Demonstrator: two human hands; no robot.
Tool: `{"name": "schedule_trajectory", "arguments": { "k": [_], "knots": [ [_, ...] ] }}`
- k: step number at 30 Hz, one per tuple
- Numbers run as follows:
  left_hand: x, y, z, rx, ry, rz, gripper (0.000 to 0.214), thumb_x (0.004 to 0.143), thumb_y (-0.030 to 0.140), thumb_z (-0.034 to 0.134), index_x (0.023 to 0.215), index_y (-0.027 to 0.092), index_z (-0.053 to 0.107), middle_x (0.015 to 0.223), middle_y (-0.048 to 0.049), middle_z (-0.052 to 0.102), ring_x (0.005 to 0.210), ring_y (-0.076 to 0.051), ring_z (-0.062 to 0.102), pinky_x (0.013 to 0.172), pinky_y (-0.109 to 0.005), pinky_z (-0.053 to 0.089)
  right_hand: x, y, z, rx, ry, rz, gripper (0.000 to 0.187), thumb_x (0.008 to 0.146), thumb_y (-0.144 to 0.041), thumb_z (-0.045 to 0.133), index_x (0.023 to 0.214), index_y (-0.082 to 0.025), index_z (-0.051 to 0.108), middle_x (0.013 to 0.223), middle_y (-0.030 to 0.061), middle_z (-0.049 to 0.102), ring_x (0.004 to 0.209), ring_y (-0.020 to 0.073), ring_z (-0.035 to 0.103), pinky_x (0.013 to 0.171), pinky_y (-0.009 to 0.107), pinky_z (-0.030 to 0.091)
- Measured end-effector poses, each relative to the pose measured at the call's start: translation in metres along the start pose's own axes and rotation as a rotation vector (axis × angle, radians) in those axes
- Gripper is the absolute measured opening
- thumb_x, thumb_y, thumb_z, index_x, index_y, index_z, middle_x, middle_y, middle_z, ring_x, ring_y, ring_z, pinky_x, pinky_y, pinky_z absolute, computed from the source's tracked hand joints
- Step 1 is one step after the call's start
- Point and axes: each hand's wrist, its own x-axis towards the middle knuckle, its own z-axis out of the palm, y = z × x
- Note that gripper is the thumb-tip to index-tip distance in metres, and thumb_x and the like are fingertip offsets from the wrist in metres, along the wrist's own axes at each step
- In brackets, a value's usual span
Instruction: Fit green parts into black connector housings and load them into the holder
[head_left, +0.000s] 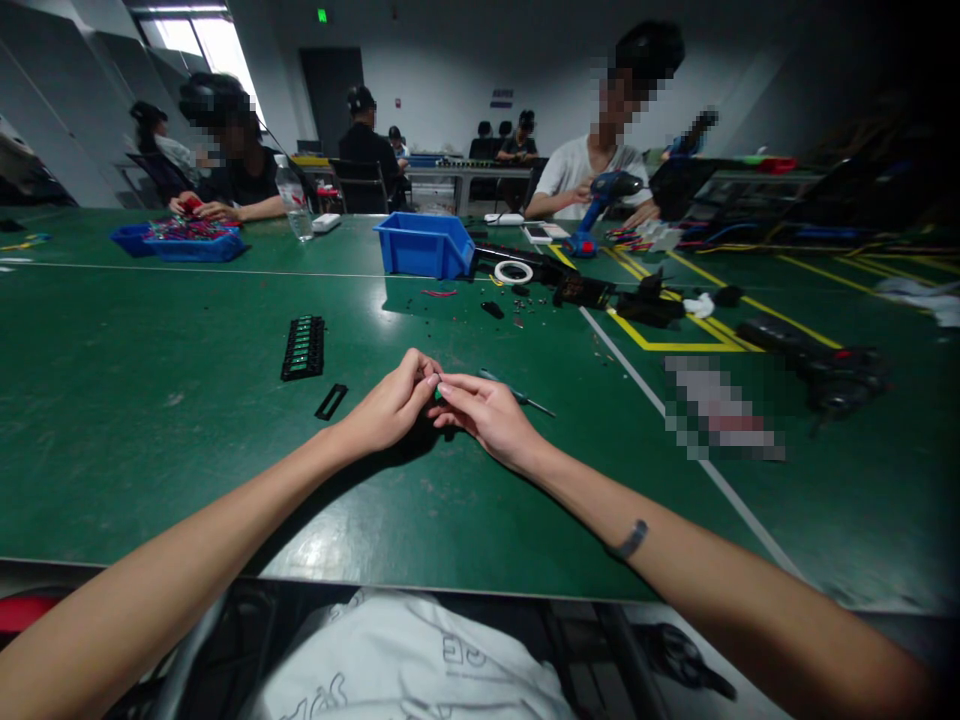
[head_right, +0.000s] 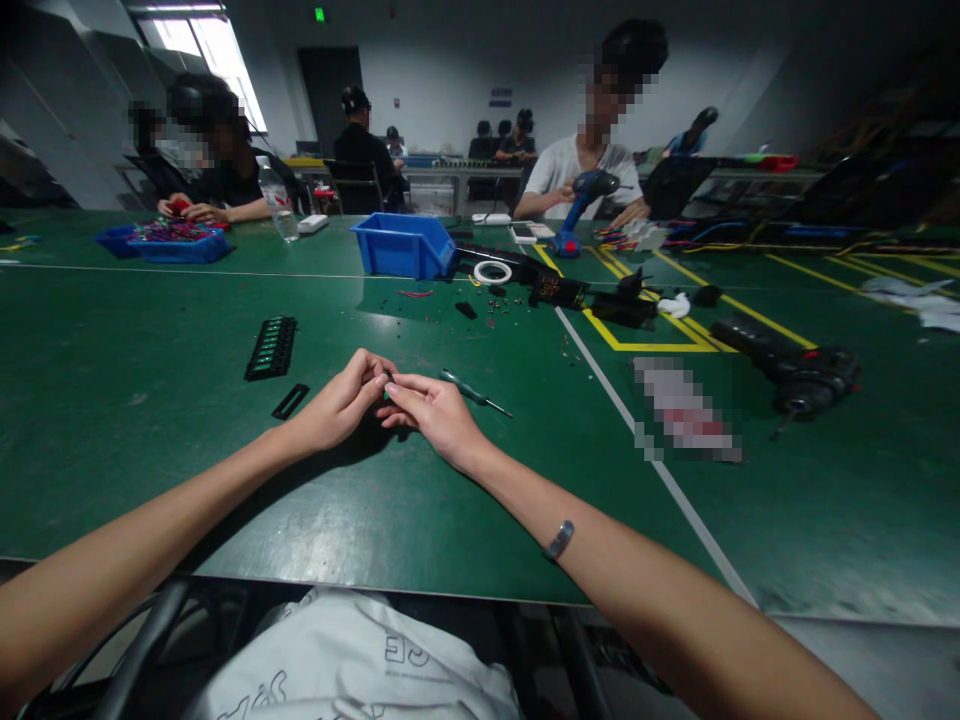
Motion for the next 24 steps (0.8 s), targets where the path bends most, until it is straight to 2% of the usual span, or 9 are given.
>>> {"name": "schedule_trajectory", "arguments": {
  "k": [8, 13, 17, 20, 24],
  "knots": [
    [0.001, -0.003, 0.004, -0.294, 0.027, -0.079, 0.026, 0.103, 0.044, 0.053, 0.11, 0.02, 0.047, 0.111, -0.0068, 0.06, 0.091, -0.014, 0.061, 0.079, -0.027, 0.051, -0.001, 0.001, -0.001, -0.023, -0.021, -0.006, 0.037, 0.079, -0.039, 0.084, 0.107, -0.016, 0.077, 0.087, 0.0059, 0.076, 0.078, 0.0158, 0.074, 0.069, 0.026, 0.061],
    [0.004, 0.0, -0.002, -0.347, -0.037, -0.159, 0.026, 0.1, 0.042, 0.058, 0.107, 0.017, 0.057, 0.093, -0.002, 0.06, 0.077, -0.012, 0.058, 0.07, -0.025, 0.048, -0.002, 0.0, 0.0, -0.024, -0.054, -0.011, 0.034, 0.081, -0.039, 0.082, 0.106, -0.017, 0.076, 0.096, 0.0078, 0.077, 0.081, 0.0158, 0.074, 0.069, 0.026, 0.06],
    [0.006, 0.002, -0.009, -0.363, -0.076, -0.175, 0.025, 0.098, 0.039, 0.06, 0.107, 0.016, 0.059, 0.09, -0.0012, 0.06, 0.076, -0.012, 0.057, 0.071, -0.025, 0.047, -0.002, -0.001, 0.0, -0.061, -0.054, -0.028, 0.033, 0.082, -0.04, 0.08, 0.105, -0.017, 0.077, 0.098, 0.0086, 0.076, 0.077, 0.0149, 0.071, 0.063, 0.025, 0.056],
    [0.007, 0.003, -0.012, -0.352, -0.091, -0.162, 0.025, 0.099, 0.039, 0.06, 0.107, 0.016, 0.06, 0.089, -0.0012, 0.061, 0.076, -0.012, 0.057, 0.071, -0.025, 0.047, -0.001, -0.002, -0.001, -0.126, -0.036, -0.055, 0.033, 0.083, -0.042, 0.078, 0.105, -0.017, 0.078, 0.09, 0.0067, 0.075, 0.068, 0.0122, 0.065, 0.054, 0.023, 0.05],
    [0.006, 0.005, -0.011, -0.328, -0.078, -0.146, 0.028, 0.1, 0.042, 0.058, 0.11, 0.016, 0.06, 0.091, -0.0022, 0.062, 0.076, -0.013, 0.057, 0.071, -0.026, 0.047, 0.0, -0.001, -0.005, -0.206, -0.033, -0.07, 0.037, 0.088, -0.045, 0.073, 0.112, -0.017, 0.076, 0.074, 0.0024, 0.069, 0.058, 0.01, 0.056, 0.05, 0.022, 0.043]
  ]
}}
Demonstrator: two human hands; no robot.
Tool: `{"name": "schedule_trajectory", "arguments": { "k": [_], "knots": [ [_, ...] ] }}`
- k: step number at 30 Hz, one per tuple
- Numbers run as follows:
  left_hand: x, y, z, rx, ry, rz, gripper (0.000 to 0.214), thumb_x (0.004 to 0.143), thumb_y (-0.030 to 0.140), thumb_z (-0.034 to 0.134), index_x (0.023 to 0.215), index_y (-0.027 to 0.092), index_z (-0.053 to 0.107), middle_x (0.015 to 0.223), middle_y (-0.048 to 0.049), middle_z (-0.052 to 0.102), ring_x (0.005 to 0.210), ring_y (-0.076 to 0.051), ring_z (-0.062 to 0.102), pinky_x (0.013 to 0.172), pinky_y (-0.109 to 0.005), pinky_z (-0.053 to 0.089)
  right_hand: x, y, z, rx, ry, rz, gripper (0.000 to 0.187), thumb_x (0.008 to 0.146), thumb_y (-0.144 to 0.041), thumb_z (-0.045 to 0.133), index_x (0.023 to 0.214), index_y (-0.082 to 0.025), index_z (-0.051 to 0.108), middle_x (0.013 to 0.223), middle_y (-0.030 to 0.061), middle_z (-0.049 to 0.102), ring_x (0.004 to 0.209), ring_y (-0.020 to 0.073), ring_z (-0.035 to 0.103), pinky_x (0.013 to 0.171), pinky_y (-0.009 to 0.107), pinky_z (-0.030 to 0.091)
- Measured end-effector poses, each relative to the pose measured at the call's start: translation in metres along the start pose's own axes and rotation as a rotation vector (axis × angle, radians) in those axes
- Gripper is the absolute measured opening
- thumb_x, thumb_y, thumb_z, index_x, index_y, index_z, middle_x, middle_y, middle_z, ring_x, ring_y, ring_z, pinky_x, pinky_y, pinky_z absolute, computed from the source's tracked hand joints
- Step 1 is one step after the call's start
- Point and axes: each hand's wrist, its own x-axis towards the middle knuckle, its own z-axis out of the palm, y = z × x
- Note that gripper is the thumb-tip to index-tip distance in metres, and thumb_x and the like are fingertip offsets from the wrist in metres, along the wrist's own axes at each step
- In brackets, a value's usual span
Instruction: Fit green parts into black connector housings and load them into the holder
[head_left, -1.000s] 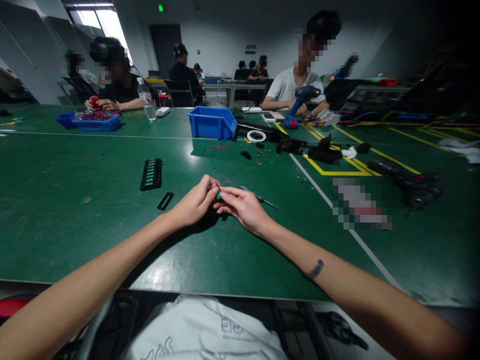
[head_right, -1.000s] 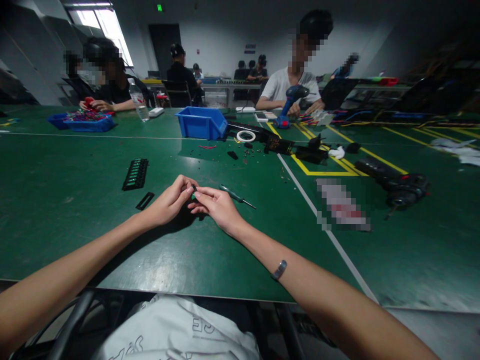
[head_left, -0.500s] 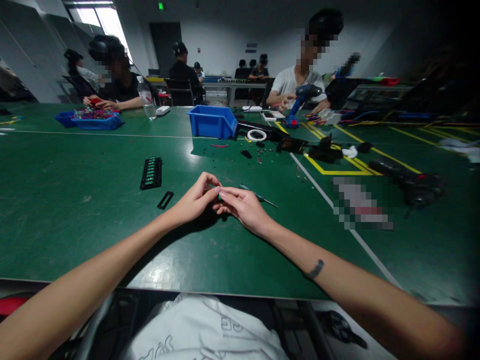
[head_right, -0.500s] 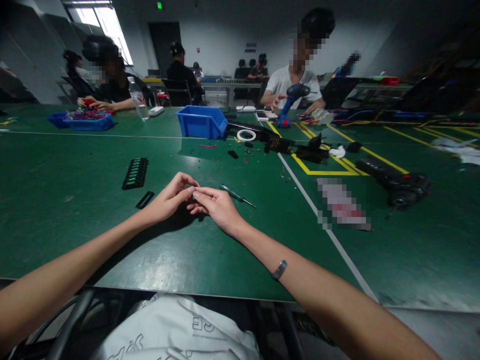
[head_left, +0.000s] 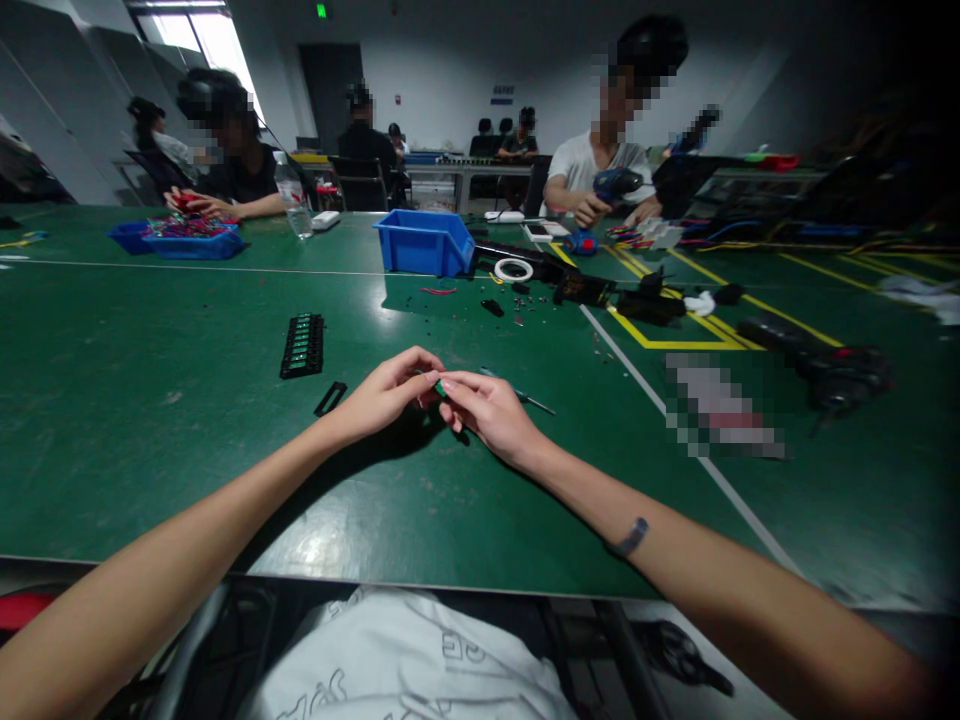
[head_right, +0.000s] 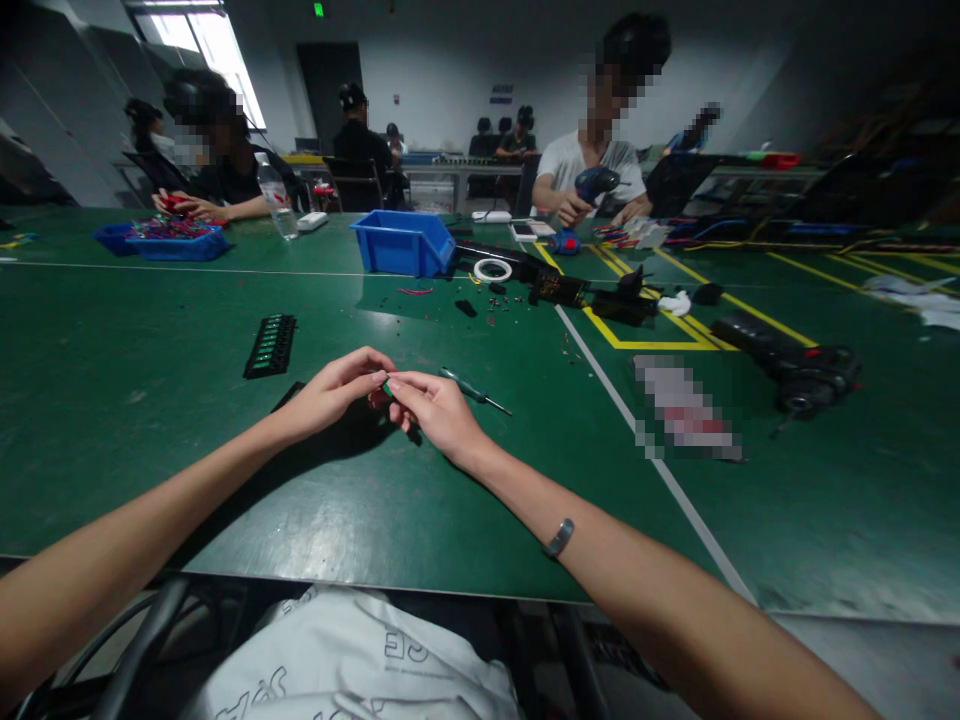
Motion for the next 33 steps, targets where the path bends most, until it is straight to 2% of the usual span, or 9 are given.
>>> {"name": "schedule_trajectory", "arguments": {
  "k": [5, 9, 13, 20, 24, 30, 33],
  "knots": [
    [-0.003, 0.002, 0.006, 0.154, 0.043, 0.006, 0.036, 0.103, 0.049, 0.048, 0.112, 0.016, 0.063, 0.083, -0.0019, 0.061, 0.073, -0.015, 0.055, 0.067, -0.026, 0.045, -0.001, 0.0, -0.004, -0.08, -0.001, -0.031, 0.042, 0.092, -0.051, 0.067, 0.114, -0.016, 0.075, 0.066, -0.0004, 0.061, 0.055, 0.0104, 0.051, 0.05, 0.023, 0.039],
    [-0.005, 0.004, 0.015, 0.205, 0.082, -0.013, 0.043, 0.105, 0.051, 0.042, 0.106, 0.015, 0.066, 0.077, -0.0016, 0.06, 0.064, -0.013, 0.051, 0.059, -0.025, 0.041, -0.002, -0.003, -0.005, -0.143, -0.015, -0.069, 0.04, 0.096, -0.053, 0.062, 0.099, -0.016, 0.075, 0.068, 0.0006, 0.061, 0.055, 0.0107, 0.05, 0.05, 0.024, 0.038],
    [-0.007, 0.004, 0.025, 0.146, 0.144, 0.007, 0.042, 0.106, 0.049, 0.043, 0.114, 0.015, 0.066, 0.075, -0.0008, 0.061, 0.062, -0.012, 0.05, 0.059, -0.025, 0.041, -0.003, -0.008, -0.004, -0.219, 0.013, -0.124, 0.042, 0.098, -0.054, 0.058, 0.083, -0.017, 0.071, 0.071, 0.0023, 0.063, 0.056, 0.0108, 0.052, 0.05, 0.024, 0.04],
    [-0.009, 0.0, 0.039, 0.08, 0.311, 0.053, 0.04, 0.104, 0.046, 0.048, 0.126, 0.018, 0.065, 0.104, -0.0073, 0.07, 0.085, -0.018, 0.064, 0.075, -0.029, 0.053, -0.003, -0.01, 0.004, -0.227, 0.131, -0.184, 0.044, 0.092, -0.059, 0.063, 0.108, -0.019, 0.074, 0.073, 0.001, 0.061, 0.061, 0.013, 0.054, 0.054, 0.025, 0.044],
    [-0.008, 0.002, 0.048, 0.071, 0.39, 0.071, 0.04, 0.104, 0.047, 0.048, 0.128, 0.02, 0.064, 0.107, -0.0075, 0.071, 0.084, -0.018, 0.066, 0.077, -0.03, 0.055, -0.005, -0.007, 0.012, -0.242, 0.212, -0.223, 0.042, 0.099, -0.056, 0.056, 0.114, -0.021, 0.072, 0.067, -0.0005, 0.055, 0.061, 0.0148, 0.052, 0.057, 0.028, 0.044],
    [-0.01, 0.006, 0.056, 0.09, 0.447, 0.115, 0.042, 0.106, 0.044, 0.047, 0.134, 0.018, 0.062, 0.116, -0.0091, 0.072, 0.091, -0.018, 0.068, 0.082, -0.029, 0.055, -0.012, -0.007, 0.02, -0.363, 0.289, -0.338, 0.038, 0.105, -0.05, 0.046, 0.119, -0.024, 0.07, 0.076, 0.0021, 0.057, 0.07, 0.0178, 0.054, 0.066, 0.031, 0.044],
    [-0.011, 0.006, 0.057, 0.125, 0.466, 0.124, 0.042, 0.106, 0.045, 0.047, 0.136, 0.019, 0.062, 0.125, -0.0096, 0.07, 0.099, -0.019, 0.068, 0.086, -0.03, 0.055, -0.014, -0.008, 0.022, -0.404, 0.307, -0.376, 0.039, 0.106, -0.05, 0.043, 0.12, -0.024, 0.069, 0.09, 0.0054, 0.064, 0.073, 0.0186, 0.055, 0.072, 0.033, 0.048]
  ]
}}
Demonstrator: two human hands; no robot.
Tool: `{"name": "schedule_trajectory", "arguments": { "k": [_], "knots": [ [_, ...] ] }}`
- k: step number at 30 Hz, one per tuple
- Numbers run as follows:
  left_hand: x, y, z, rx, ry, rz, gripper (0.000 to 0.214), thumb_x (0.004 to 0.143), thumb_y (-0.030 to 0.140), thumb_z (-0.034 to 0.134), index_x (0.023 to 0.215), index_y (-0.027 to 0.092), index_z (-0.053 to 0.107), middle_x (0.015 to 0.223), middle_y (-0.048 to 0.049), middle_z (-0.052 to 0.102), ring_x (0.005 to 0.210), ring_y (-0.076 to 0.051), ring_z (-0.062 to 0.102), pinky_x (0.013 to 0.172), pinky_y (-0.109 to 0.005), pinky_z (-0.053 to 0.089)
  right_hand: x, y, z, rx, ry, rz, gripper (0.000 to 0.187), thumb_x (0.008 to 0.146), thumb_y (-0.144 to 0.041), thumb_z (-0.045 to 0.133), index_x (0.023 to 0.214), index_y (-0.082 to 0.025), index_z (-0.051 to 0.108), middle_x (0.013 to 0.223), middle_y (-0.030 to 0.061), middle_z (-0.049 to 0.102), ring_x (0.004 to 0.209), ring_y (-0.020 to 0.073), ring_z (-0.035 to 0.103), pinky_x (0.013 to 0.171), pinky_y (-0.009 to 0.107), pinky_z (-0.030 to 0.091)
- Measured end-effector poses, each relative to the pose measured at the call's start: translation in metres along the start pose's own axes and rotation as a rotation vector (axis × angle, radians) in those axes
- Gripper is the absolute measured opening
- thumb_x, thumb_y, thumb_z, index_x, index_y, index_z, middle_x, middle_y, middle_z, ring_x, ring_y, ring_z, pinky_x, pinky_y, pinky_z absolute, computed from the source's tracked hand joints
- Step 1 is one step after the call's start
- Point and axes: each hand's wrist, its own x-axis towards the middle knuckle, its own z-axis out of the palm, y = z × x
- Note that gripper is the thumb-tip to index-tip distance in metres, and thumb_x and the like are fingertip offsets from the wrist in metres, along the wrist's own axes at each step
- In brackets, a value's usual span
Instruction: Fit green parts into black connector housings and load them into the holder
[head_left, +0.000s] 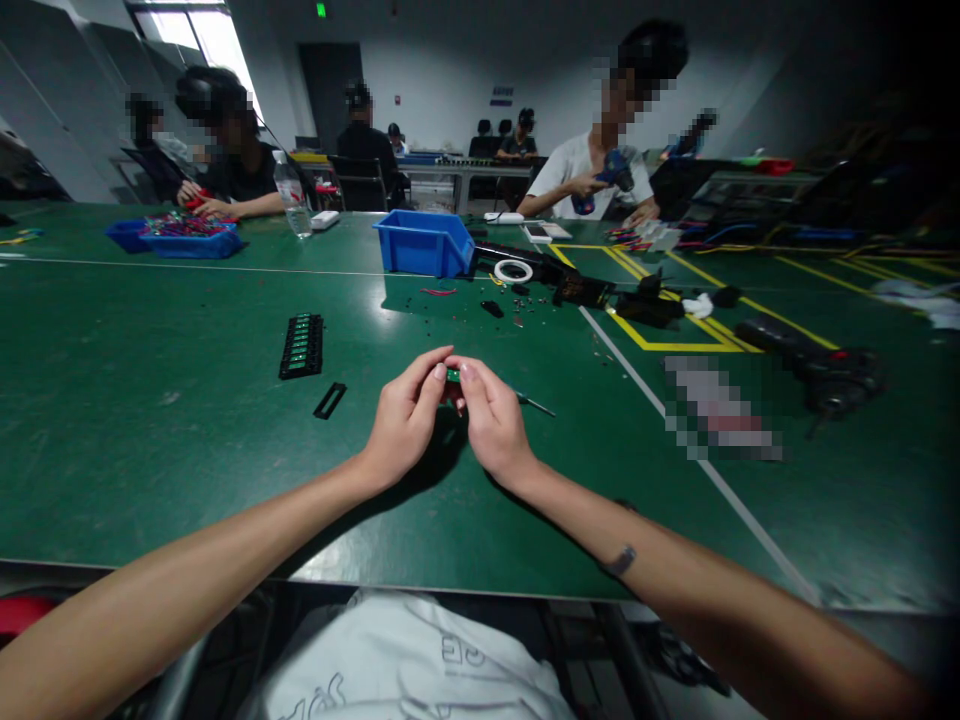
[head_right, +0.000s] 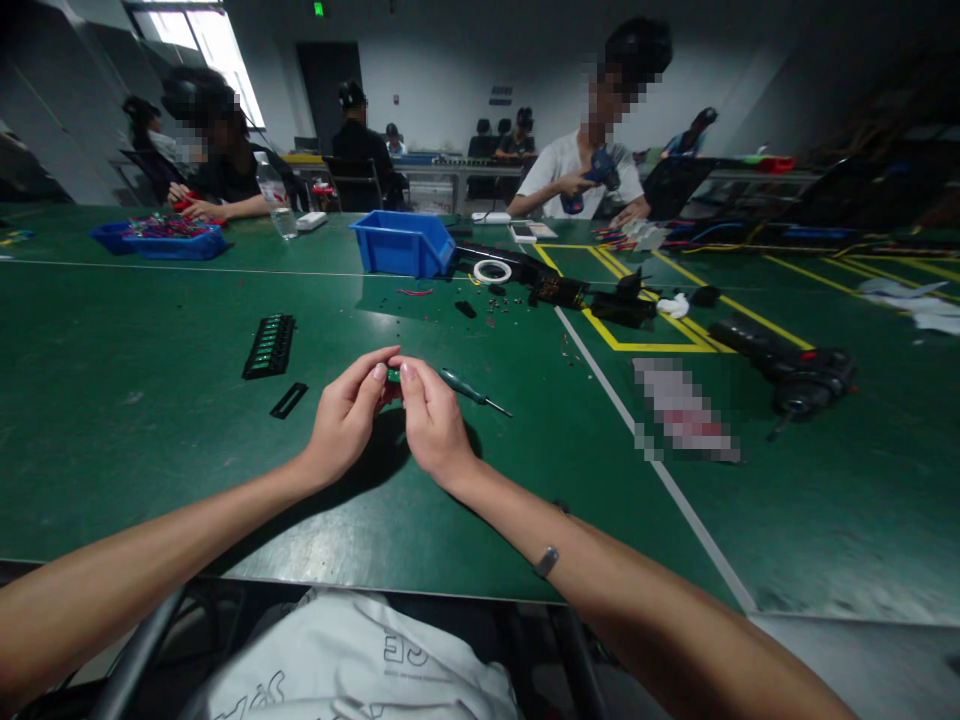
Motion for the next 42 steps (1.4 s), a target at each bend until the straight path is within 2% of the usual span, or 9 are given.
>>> {"name": "schedule_trajectory", "arguments": {
  "k": [4, 9, 17, 21, 27, 35, 42],
  "knots": [
    [-0.001, 0.0, 0.0, 0.033, 0.0, 0.002, 0.044, 0.106, 0.045, 0.045, 0.139, 0.019, 0.059, 0.127, -0.0101, 0.069, 0.105, -0.021, 0.067, 0.085, -0.03, 0.055, 0.0, -0.002, -0.001, -0.048, -0.012, -0.035, 0.04, 0.107, -0.049, 0.04, 0.122, -0.024, 0.067, 0.101, 0.0076, 0.067, 0.077, 0.0192, 0.059, 0.079, 0.035, 0.051],
    [0.001, 0.002, 0.0, 0.043, -0.002, 0.017, 0.039, 0.107, 0.044, 0.045, 0.13, 0.019, 0.063, 0.117, -0.0086, 0.071, 0.095, -0.018, 0.067, 0.083, -0.029, 0.053, 0.001, -0.002, -0.002, -0.109, -0.018, -0.083, 0.037, 0.109, -0.043, 0.039, 0.119, -0.022, 0.068, 0.091, 0.0068, 0.065, 0.086, 0.0209, 0.062, 0.082, 0.035, 0.05],
    [0.004, 0.001, 0.002, 0.035, 0.017, 0.044, 0.034, 0.107, 0.043, 0.045, 0.119, 0.018, 0.065, 0.101, -0.0059, 0.07, 0.085, -0.014, 0.063, 0.078, -0.025, 0.05, 0.002, 0.002, 0.0, -0.113, -0.005, -0.187, 0.035, 0.109, -0.037, 0.039, 0.115, -0.019, 0.068, 0.08, 0.0033, 0.059, 0.084, 0.0188, 0.061, 0.079, 0.033, 0.049],
    [0.003, 0.002, 0.003, 0.013, 0.013, 0.032, 0.033, 0.107, 0.042, 0.045, 0.118, 0.018, 0.064, 0.102, -0.006, 0.07, 0.085, -0.014, 0.063, 0.077, -0.025, 0.05, 0.001, 0.001, 0.001, -0.108, -0.002, -0.185, 0.033, 0.11, -0.036, 0.039, 0.114, -0.02, 0.068, 0.088, 0.0048, 0.063, 0.083, 0.0178, 0.061, 0.079, 0.033, 0.05],
    [0.001, 0.001, 0.006, -0.032, 0.033, 0.022, 0.032, 0.107, 0.042, 0.046, 0.117, 0.017, 0.063, 0.102, -0.0062, 0.069, 0.084, -0.014, 0.062, 0.076, -0.024, 0.05, 0.001, 0.002, 0.002, -0.112, 0.006, -0.178, 0.034, 0.11, -0.036, 0.039, 0.115, -0.02, 0.067, 0.087, 0.0046, 0.063, 0.083, 0.0181, 0.062, 0.077, 0.032, 0.051],
    [-0.003, 0.002, 0.01, -0.048, 0.065, 0.003, 0.031, 0.107, 0.04, 0.045, 0.117, 0.018, 0.063, 0.106, -0.007, 0.069, 0.089, -0.015, 0.062, 0.08, -0.026, 0.05, 0.001, 0.005, 0.005, -0.09, 0.015, -0.187, 0.033, 0.11, -0.035, 0.038, 0.116, -0.021, 0.068, 0.107, 0.0079, 0.07, 0.091, 0.018, 0.065, 0.083, 0.034, 0.052],
    [-0.002, 0.001, 0.012, -0.077, 0.077, -0.007, 0.029, 0.107, 0.04, 0.046, 0.115, 0.018, 0.063, 0.111, -0.0084, 0.069, 0.096, -0.017, 0.063, 0.083, -0.028, 0.05, 0.002, 0.006, 0.007, -0.104, 0.023, -0.21, 0.032, 0.11, -0.034, 0.038, 0.114, -0.021, 0.067, 0.108, 0.0078, 0.07, 0.093, 0.0179, 0.064, 0.085, 0.034, 0.051]
  ]
}}
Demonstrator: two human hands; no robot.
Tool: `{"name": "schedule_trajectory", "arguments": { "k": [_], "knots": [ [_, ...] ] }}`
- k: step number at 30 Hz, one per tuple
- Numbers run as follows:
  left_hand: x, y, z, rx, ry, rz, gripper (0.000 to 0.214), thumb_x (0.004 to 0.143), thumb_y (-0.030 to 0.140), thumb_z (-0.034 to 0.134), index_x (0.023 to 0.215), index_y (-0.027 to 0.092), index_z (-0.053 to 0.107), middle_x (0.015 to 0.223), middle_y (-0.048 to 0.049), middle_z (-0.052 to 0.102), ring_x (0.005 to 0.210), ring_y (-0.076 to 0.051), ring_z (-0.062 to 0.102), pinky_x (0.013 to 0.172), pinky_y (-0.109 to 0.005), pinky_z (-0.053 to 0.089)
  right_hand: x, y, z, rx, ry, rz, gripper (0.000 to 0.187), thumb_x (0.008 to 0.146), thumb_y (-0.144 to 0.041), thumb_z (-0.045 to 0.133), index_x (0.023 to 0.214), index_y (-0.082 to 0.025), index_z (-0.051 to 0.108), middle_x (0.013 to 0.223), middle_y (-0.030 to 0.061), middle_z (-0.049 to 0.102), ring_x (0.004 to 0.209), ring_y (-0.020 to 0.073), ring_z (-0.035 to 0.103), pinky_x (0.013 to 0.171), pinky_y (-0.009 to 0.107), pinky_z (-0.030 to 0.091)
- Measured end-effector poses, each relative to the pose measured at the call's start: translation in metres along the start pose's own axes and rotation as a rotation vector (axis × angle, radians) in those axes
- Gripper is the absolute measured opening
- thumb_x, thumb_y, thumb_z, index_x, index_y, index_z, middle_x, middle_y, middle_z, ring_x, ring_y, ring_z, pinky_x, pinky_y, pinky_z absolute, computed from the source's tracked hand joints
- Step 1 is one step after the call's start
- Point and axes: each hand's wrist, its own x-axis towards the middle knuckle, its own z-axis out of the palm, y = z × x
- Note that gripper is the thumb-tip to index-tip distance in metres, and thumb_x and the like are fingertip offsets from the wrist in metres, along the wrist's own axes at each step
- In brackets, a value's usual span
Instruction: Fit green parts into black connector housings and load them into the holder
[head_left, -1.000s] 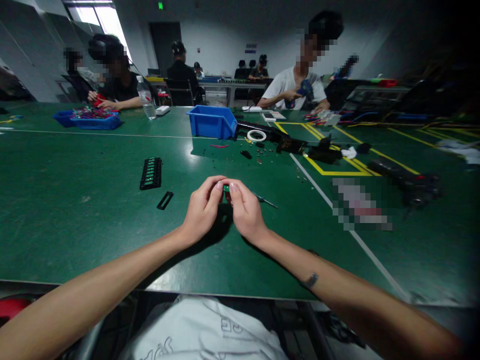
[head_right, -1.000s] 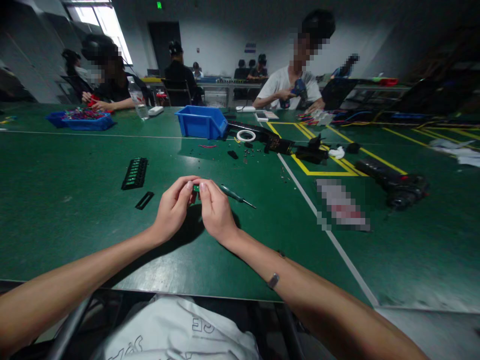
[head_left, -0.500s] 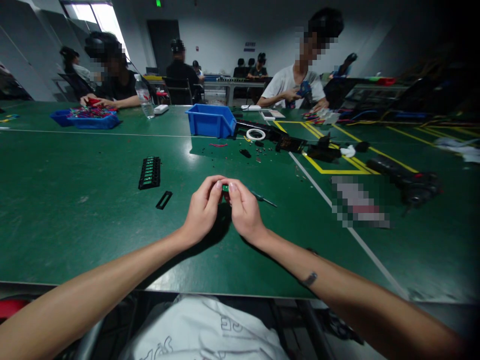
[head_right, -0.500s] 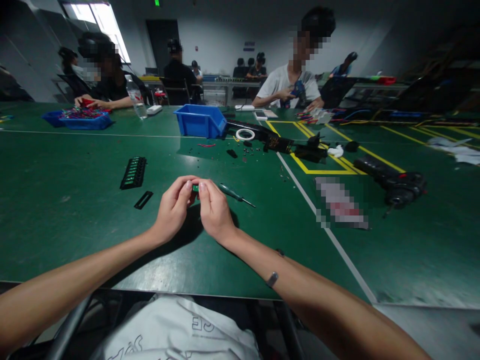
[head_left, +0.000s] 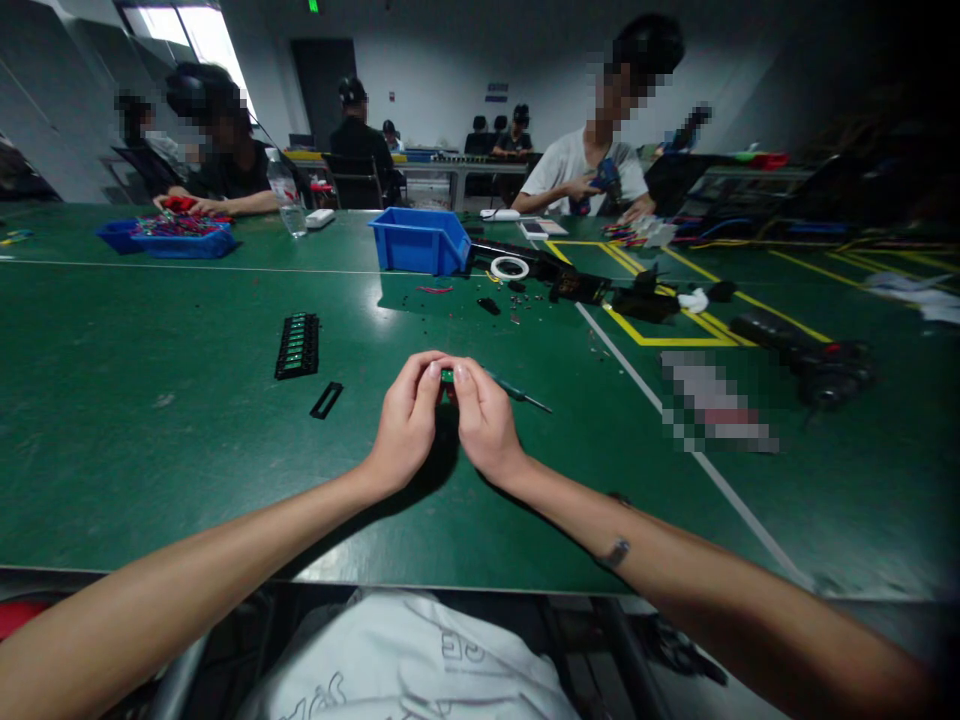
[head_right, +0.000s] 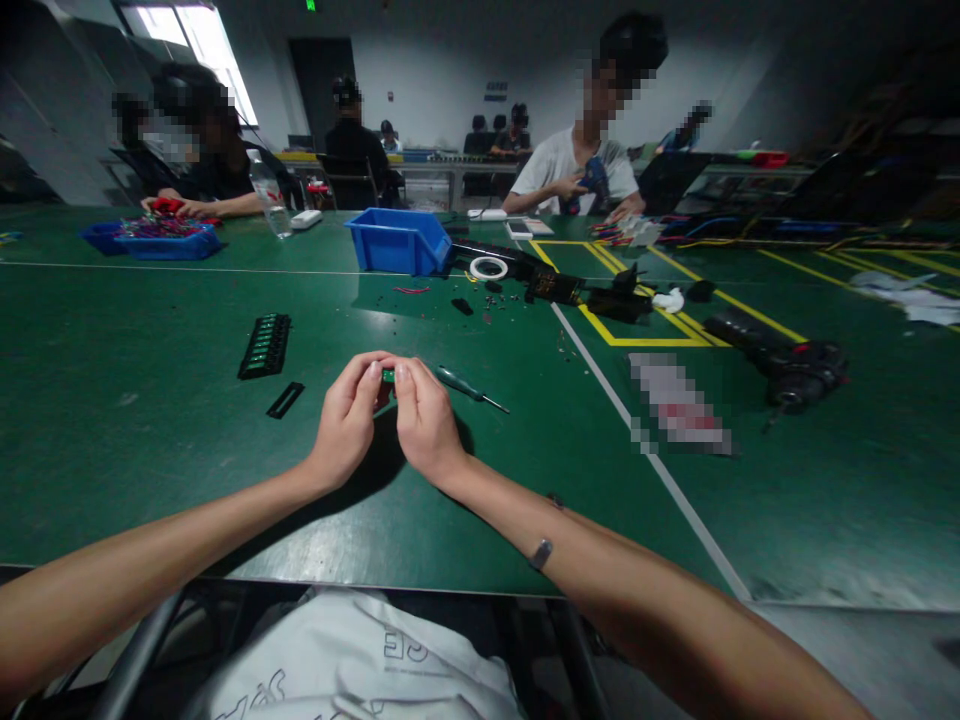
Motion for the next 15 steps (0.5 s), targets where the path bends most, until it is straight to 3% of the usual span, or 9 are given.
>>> {"name": "schedule_trajectory", "arguments": {
  "k": [15],
  "knots": [
    [0.003, -0.0048, 0.0004, -0.04, 0.005, -0.061, 0.028, 0.105, 0.041, 0.048, 0.112, 0.018, 0.063, 0.106, -0.0072, 0.068, 0.089, -0.016, 0.062, 0.078, -0.026, 0.049, 0.0025, 0.008, -0.0004, 0.035, -0.034, 0.06, 0.035, 0.109, -0.039, 0.039, 0.114, -0.02, 0.069, 0.11, 0.0081, 0.071, 0.095, 0.0187, 0.065, 0.088, 0.034, 0.051]
  ]
}}
